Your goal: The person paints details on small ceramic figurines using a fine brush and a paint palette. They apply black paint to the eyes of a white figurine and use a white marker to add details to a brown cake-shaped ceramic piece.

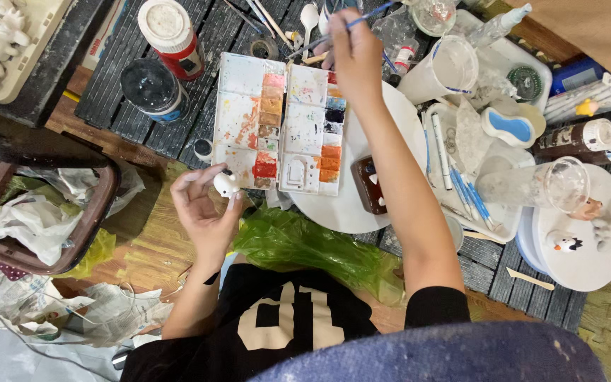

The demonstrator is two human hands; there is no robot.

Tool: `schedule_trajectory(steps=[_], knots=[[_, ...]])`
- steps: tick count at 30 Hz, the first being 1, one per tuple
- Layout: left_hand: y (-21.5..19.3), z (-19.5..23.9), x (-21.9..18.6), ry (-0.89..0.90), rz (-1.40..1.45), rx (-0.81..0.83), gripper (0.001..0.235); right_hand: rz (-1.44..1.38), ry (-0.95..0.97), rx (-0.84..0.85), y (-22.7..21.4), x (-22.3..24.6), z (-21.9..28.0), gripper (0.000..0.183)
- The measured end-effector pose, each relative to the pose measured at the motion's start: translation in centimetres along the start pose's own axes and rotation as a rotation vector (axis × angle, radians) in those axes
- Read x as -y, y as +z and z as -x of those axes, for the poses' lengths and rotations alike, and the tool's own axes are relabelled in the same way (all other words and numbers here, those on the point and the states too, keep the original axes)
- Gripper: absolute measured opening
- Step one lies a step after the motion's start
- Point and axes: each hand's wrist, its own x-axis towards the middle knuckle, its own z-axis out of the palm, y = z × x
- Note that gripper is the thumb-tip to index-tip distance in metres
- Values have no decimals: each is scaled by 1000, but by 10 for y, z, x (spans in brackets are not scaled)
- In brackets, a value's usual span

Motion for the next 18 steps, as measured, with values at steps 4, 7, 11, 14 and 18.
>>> schedule_trajectory(steps=[4,7,11,14,18], knots=[[4,-2,-10,59,-55,19,67,-307,213,9,-26,9,9,31],[12,-7,-21,98,-80,25,67,-353,245,5,-39,43,29,30],[29,-27,-35,190,-174,77,67,-487,300,0,-60,94,68,18],[52,-37,-48,265,-147,141,68,-534,219,49,-85,127,110,16],[86,-24,-53,331,-92,244,67,-733,211,-11,-104,147,189,22]])
